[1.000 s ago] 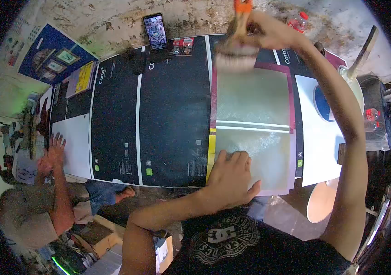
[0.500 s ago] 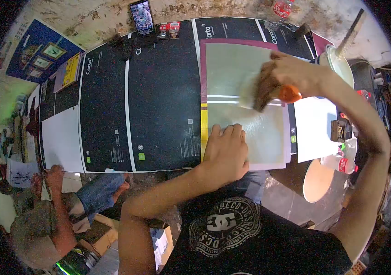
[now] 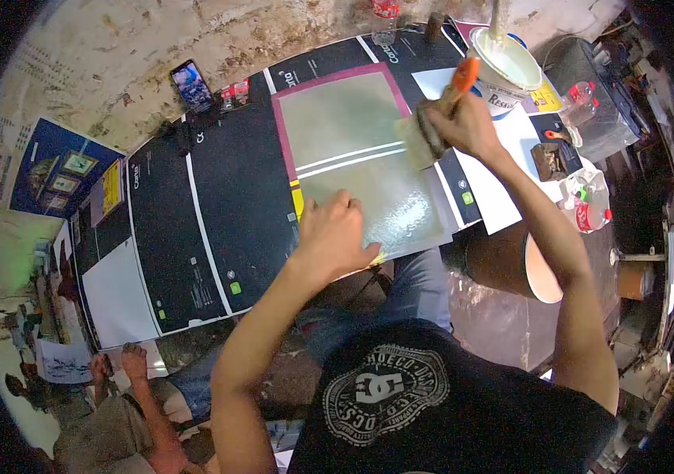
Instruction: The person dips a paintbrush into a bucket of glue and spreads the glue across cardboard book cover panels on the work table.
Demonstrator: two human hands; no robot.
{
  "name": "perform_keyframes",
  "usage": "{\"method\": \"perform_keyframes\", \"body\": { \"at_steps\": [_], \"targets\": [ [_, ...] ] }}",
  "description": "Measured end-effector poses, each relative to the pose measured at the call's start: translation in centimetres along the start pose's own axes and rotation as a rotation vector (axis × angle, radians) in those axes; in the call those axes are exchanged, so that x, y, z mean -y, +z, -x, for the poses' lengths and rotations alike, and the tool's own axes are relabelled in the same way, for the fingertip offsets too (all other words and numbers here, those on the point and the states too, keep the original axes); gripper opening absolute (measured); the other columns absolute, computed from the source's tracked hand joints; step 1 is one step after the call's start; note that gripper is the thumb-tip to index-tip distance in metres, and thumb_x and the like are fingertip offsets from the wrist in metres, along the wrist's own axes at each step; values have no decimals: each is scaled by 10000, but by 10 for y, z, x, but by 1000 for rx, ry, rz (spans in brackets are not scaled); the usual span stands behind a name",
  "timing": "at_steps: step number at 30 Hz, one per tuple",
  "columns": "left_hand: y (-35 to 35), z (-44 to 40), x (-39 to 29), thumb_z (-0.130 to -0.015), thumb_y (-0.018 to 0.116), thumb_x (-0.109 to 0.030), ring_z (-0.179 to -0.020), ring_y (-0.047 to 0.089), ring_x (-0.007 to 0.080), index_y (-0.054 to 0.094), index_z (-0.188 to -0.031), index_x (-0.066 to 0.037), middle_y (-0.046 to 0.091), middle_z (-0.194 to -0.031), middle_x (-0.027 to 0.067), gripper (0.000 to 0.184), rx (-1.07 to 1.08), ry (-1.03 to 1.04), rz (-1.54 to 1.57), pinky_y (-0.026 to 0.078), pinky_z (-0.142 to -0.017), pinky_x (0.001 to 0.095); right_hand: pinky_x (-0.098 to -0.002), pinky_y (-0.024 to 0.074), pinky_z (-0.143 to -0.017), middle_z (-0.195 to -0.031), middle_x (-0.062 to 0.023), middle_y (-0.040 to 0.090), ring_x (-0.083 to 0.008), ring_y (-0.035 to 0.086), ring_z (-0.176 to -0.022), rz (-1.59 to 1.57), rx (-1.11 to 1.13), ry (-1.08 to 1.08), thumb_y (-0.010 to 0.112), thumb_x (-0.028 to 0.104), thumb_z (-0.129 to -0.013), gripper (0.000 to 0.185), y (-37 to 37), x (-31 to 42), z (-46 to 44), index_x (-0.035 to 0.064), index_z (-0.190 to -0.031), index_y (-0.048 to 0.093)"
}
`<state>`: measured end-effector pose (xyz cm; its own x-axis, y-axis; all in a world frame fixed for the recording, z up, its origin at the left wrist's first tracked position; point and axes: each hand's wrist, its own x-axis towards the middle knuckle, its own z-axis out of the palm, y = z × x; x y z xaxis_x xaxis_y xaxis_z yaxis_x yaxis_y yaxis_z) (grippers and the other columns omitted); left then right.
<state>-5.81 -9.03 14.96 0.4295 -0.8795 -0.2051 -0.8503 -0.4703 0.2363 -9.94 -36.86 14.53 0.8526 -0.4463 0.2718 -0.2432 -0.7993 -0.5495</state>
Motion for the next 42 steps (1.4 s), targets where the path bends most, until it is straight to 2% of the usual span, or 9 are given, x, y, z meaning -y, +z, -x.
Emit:
{"method": "perform_keyframes", "body": {
  "at_steps": [14,17,18,21,23,25,31,36,42],
  "targets": [
    [-7,-8,-20,-714,689,-421,-1018,584,316,587,-1074,32,568,-1111,171,587,28,-27,-71,417,-856,493,-383,481,-558,-634,-202,600,-299,626,-571,-154,-43,79,626,270,-804,289,-9,19,76,-17,-825,598],
    [-3,-4,-19,-711,693,-417,-1020,582,316,589,-1084,25,569,-1121,163,588,8,-35,-79,417,-847,494,-378,479,-554,-625,-181,609,-266,629,-573,-231,7,408,632,260,-807,285,-34,-2,103,-22,-816,588],
    [-2,-5,-18,-709,695,-416,-1018,582,317,591,-1085,23,569,-1126,163,587,-2,-37,-68,417,-846,493,-431,481,-490,-496,-203,551,-357,600,-475,-148,-170,384,589,365,-824,471,-45,0,110,-26,-562,560],
    [-4,-9,-24,-700,699,-440,-1001,591,334,601,-1082,3,578,-1116,159,594,29,-40,-104,442,-841,481,-429,493,-525,-560,-194,581,-361,620,-535,-411,-427,146,629,289,-794,307,-40,27,135,-13,-759,583],
    [-5,-13,-29,-695,701,-452,-997,595,344,606,-1081,-3,582,-1115,160,600,38,-40,-129,453,-842,479,-327,480,-598,-659,-134,585,-190,590,-621,-296,-142,202,629,196,-778,184,-32,42,153,20,-792,576],
    [-7,-12,-28,-693,701,-452,-1005,594,348,609,-1083,1,583,-1127,164,605,38,-37,-123,451,-847,488,-333,469,-513,-563,-139,557,-214,562,-502,-227,63,486,638,236,-797,239,-41,28,152,11,-754,568],
    [-12,-16,-34,-689,706,-450,-1032,592,347,611,-1086,8,582,-1152,169,613,95,-84,-98,443,-887,498,-393,457,-478,-490,-147,514,-353,561,-458,-219,-83,93,615,211,-829,220,-50,56,157,6,-770,564],
    [-7,-10,-19,-704,712,-481,-943,619,333,612,-1078,11,606,-1068,164,626,-12,-2,-94,482,-835,429,-380,497,-556,-613,-174,599,-293,634,-569,-1,-1,451,612,252,-841,241,-89,7,164,10,-843,610],
    [20,-35,97,-709,710,-281,-887,622,247,617,-1047,34,633,-958,152,472,-540,-686,493,482,-753,347,-295,510,-742,-891,-110,698,-176,665,-793,-171,-517,201,655,203,-839,271,-137,-38,118,-15,-998,637]
  ]
}}
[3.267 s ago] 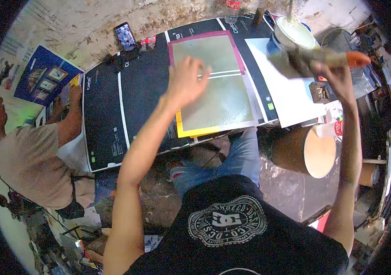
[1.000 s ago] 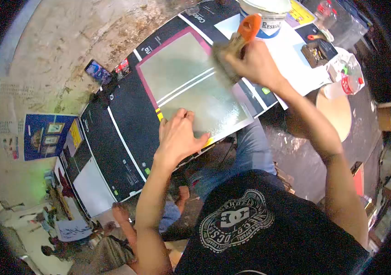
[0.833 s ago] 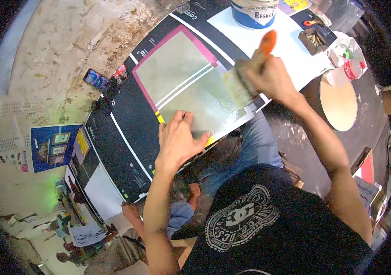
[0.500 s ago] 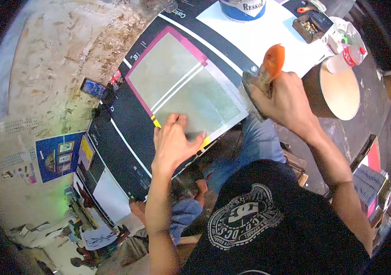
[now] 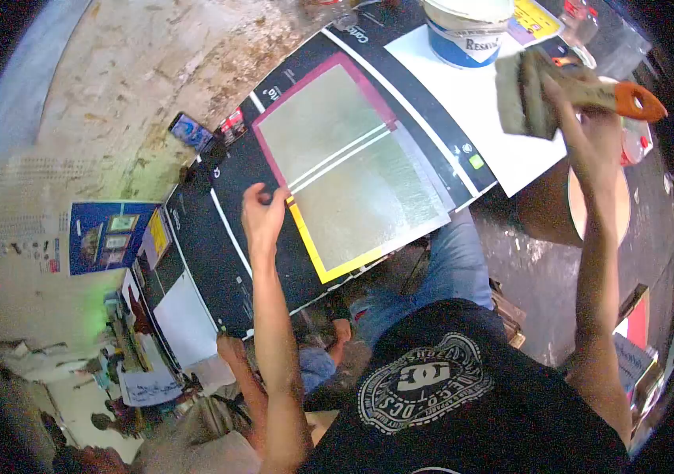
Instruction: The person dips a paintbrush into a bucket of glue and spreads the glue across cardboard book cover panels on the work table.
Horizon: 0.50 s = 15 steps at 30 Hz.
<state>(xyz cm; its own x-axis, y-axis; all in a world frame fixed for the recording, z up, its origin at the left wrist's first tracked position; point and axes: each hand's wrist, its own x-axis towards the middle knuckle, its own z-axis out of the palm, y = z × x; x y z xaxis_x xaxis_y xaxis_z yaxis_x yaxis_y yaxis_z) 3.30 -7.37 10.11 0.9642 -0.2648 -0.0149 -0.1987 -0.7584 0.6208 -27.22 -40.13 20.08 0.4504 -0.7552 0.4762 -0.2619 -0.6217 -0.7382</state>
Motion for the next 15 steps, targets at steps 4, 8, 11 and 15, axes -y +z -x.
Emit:
{"method": "perform_keyframes", "body": {
  "at_steps": [4,8,11,15],
  "targets": [
    [12,-16,9,-723,675,-169,-729,646,171,629,-1008,65,656,-826,100,372,165,-177,235,511,-653,274,-308,495,-708,-826,-73,669,-138,620,-763,-207,170,-82,681,235,-790,256,108,17,-40,22,-923,632],
    [5,-20,2,-753,650,-121,-657,627,142,620,-877,46,635,-765,68,210,309,-273,448,509,-578,249,-352,499,-672,-791,-119,655,-224,631,-725,-185,485,-241,705,318,-772,368,213,44,-77,-1,-938,624],
    [7,-26,13,-769,640,-196,-629,563,99,643,-845,-28,611,-762,21,184,383,-292,506,462,-546,240,-430,497,-633,-676,-211,625,-329,637,-661,-466,582,-390,655,349,-753,345,276,40,-96,6,-748,631],
    [6,-27,6,-751,631,-201,-660,570,116,658,-804,-13,622,-732,33,198,355,-303,426,445,-571,252,-432,500,-615,-674,-196,625,-326,632,-626,175,654,-431,640,303,-753,312,284,24,-163,-1,-686,619]
  ]
}}
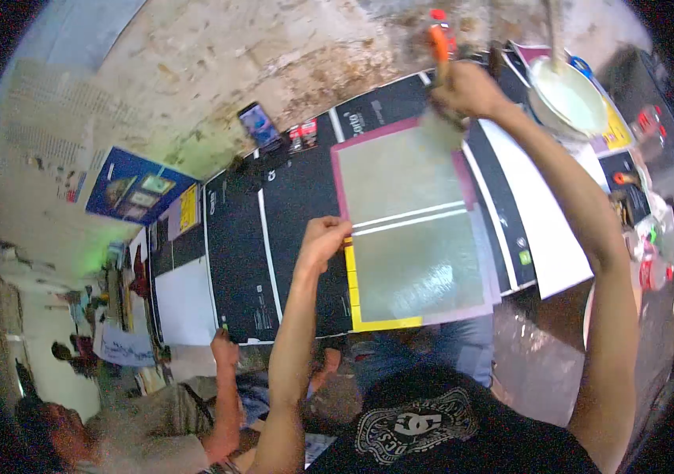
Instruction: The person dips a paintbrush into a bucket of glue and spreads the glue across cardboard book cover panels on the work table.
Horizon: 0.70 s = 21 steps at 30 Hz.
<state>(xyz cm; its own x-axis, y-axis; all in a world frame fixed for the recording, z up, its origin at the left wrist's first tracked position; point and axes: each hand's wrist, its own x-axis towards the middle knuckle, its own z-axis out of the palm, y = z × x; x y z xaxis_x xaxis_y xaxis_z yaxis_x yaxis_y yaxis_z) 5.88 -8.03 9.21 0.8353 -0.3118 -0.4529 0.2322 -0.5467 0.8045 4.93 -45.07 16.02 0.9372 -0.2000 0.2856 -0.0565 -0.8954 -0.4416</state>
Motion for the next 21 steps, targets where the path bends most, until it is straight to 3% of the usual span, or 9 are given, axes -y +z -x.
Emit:
{"method": "perform_keyframes", "body": {
  "at_steps": [2,6,7,10,13,15,16,19,21],
  "targets": [
    [-1,-6,9,-747,632,-182,-657,569,119,654,-813,-5,625,-729,39,190,21,22,27,456,-584,259,-418,497,-609,-671,-196,624,-318,634,-628,144,-143,21,632,307,-783,319,-18,18,-4,-7,-729,615],
    [-2,0,0,-736,670,-172,-650,621,141,635,-834,58,664,-752,95,252,8,39,62,499,-593,259,-376,477,-594,-629,-158,581,-223,591,-585,-430,-126,-276,649,257,-801,303,24,39,15,-32,-750,572],
    [-2,3,-2,-723,682,-186,-662,638,151,638,-837,51,668,-753,106,266,-53,44,-8,512,-617,262,-378,474,-587,-636,-154,578,-203,576,-581,-276,134,-163,656,250,-801,298,9,51,29,-31,-762,566],
    [-1,-15,28,-710,693,-202,-684,658,173,645,-841,41,677,-766,121,280,-50,60,79,522,-636,277,-418,485,-592,-639,-208,599,-336,621,-588,-8,-117,69,662,273,-782,305,-16,34,49,-9,-703,577],
    [-1,-4,20,-727,683,-214,-682,640,164,646,-834,28,669,-773,111,266,-77,79,-16,517,-626,292,-342,464,-594,-650,-114,614,-209,608,-612,-205,-328,-50,653,128,-825,199,-33,39,108,6,-690,571],
    [1,-13,26,-672,693,-262,-701,683,217,656,-780,21,683,-780,154,305,-111,89,10,529,-651,316,-303,452,-632,-652,-96,592,-157,583,-669,-538,-179,3,589,25,-805,123,-24,58,171,-6,-692,551],
    [1,-13,27,-667,689,-277,-709,686,225,654,-758,19,684,-778,163,311,-123,80,12,529,-659,325,-284,443,-611,-670,-59,567,-131,524,-638,-458,-20,-26,619,63,-842,165,-22,56,204,15,-707,538],
    [-20,6,28,-680,682,-295,-693,670,214,670,-754,22,677,-750,151,325,-128,83,-67,516,-635,339,-282,405,-577,-676,-49,565,-113,504,-637,-279,-319,136,687,102,-816,216,-35,17,290,18,-686,537],
    [-50,14,48,-728,673,-296,-643,634,175,681,-778,7,671,-744,116,308,-167,94,-115,499,-593,333,-284,381,-601,-710,-42,579,-103,490,-686,-187,-239,345,650,164,-855,236,-101,14,337,0,-713,558]
  ]
}}
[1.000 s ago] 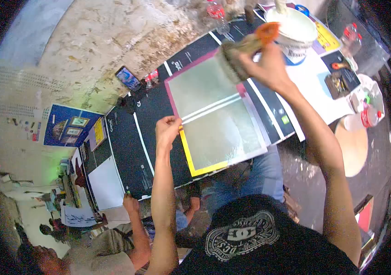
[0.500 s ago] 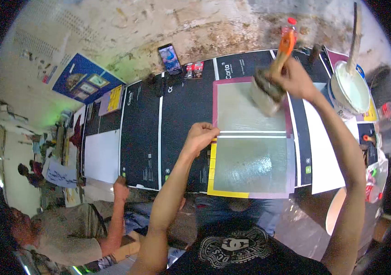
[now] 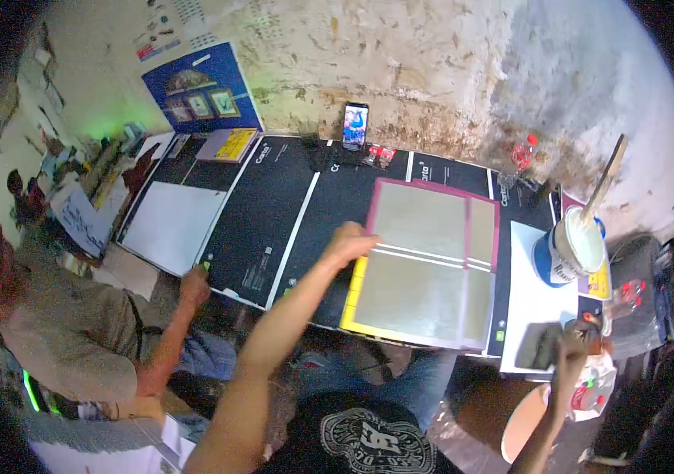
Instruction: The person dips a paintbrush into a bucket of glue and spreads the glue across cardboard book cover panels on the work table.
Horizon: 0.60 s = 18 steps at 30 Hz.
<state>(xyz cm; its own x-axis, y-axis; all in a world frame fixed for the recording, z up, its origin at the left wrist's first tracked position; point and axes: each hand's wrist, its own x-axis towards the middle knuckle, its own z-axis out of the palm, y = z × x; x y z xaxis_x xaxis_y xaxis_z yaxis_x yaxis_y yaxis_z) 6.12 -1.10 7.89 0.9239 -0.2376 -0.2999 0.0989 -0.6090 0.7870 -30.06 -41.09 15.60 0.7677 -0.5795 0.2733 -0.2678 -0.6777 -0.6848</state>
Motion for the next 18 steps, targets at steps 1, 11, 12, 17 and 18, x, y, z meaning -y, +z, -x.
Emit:
{"method": "perform_keyframes", "body": {
  "at_steps": [1,11,12,17,18],
  "targets": [
    [-18,-5,25,-740,660,-318,-659,627,168,685,-795,7,671,-756,108,331,73,17,88,490,-588,340,-299,393,-608,-737,-55,600,-114,505,-705,-112,-273,-2,662,186,-846,223,-15,-22,21,-10,-763,595],
    [-177,-14,177,-768,650,-282,-962,646,308,681,-998,-16,667,-985,183,353,-313,-259,-640,517,-821,382,-354,465,-917,-1199,-129,585,-231,574,-1055,-493,-437,407,586,229,-914,421,-109,-127,202,-71,-1207,558],
    [-168,-9,159,-777,637,-261,-1066,610,324,653,-1075,-9,637,-1112,203,390,-439,-273,-755,492,-908,403,-356,464,-919,-1205,-129,583,-231,571,-1063,-536,-440,400,584,226,-915,418,-99,-118,198,-70,-1209,557],
    [-91,-24,23,-757,625,-239,-1183,514,381,169,-1466,-34,511,-1275,274,867,-38,118,-524,387,-1033,438,-353,458,-933,-1244,-114,559,-216,558,-1094,-768,-316,352,573,237,-921,430,-49,-114,153,-27,-1257,530],
    [-73,-28,-5,-753,631,-259,-1188,510,382,155,-1468,-32,504,-1281,278,889,-55,113,-513,391,-1027,447,-339,445,-930,-1242,-109,563,-211,551,-1105,-777,-341,356,571,256,-924,440,-40,-86,142,-18,-1266,524]
  ]
}}
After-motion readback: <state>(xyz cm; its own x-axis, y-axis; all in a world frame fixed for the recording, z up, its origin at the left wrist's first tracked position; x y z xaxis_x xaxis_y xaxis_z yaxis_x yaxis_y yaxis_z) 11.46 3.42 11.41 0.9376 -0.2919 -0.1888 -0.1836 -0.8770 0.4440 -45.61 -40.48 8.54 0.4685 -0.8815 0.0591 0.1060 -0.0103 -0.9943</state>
